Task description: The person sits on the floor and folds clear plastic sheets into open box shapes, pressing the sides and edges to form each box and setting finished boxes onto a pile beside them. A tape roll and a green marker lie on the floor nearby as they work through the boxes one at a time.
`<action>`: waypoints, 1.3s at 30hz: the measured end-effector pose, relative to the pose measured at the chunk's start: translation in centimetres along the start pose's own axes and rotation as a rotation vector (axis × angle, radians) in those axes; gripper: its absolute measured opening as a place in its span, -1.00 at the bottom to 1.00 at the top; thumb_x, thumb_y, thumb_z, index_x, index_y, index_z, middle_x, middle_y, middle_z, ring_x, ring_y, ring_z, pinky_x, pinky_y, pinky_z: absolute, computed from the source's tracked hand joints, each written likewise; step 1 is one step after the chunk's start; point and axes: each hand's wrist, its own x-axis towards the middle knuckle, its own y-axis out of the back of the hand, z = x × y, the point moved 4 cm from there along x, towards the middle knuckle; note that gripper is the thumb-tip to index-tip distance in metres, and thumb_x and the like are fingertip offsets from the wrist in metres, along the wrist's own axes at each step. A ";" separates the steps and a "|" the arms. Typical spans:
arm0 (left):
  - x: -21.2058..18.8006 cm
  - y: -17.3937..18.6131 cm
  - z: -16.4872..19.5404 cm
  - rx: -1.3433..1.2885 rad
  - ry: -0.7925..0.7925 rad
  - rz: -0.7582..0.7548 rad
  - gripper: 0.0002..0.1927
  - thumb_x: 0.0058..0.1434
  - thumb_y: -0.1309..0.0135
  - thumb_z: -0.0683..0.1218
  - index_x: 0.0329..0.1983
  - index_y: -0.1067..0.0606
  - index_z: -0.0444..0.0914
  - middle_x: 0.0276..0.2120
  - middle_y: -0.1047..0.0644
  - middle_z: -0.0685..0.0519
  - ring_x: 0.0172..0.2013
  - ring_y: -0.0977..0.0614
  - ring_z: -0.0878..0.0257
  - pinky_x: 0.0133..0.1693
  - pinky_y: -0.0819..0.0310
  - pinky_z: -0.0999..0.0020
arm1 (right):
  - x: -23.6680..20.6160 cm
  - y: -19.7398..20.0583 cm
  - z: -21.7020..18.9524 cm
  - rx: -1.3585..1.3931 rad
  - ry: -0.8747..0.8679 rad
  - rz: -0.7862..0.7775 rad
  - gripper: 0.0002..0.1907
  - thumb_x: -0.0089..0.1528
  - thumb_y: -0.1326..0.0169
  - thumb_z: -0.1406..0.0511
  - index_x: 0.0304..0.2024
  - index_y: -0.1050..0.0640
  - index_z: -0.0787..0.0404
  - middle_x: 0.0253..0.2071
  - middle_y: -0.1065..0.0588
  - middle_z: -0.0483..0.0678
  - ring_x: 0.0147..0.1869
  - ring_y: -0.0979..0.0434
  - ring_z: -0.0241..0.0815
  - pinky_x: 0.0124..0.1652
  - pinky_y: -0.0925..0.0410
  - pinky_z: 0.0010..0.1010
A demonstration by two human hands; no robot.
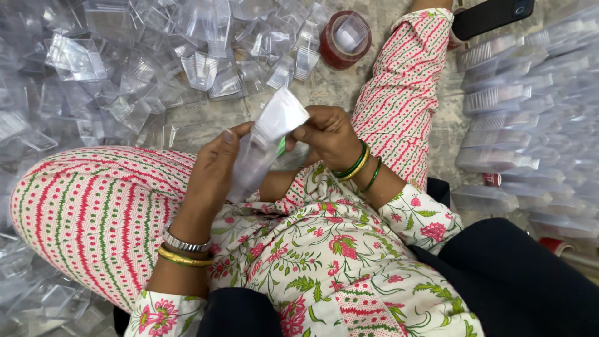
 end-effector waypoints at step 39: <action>-1.2 3.4 3.7 0.053 -0.471 0.624 -0.49 0.63 0.31 0.22 0.32 -0.36 -0.23 0.26 -0.38 -0.04 0.32 -0.37 0.19 0.42 -0.17 0.28 | 12.9 -0.6 5.1 -1.091 0.194 0.168 -0.79 0.25 -0.15 0.33 -0.07 -0.67 0.06 -0.01 -0.63 -0.06 0.04 -0.66 -0.04 0.06 -0.51 -0.27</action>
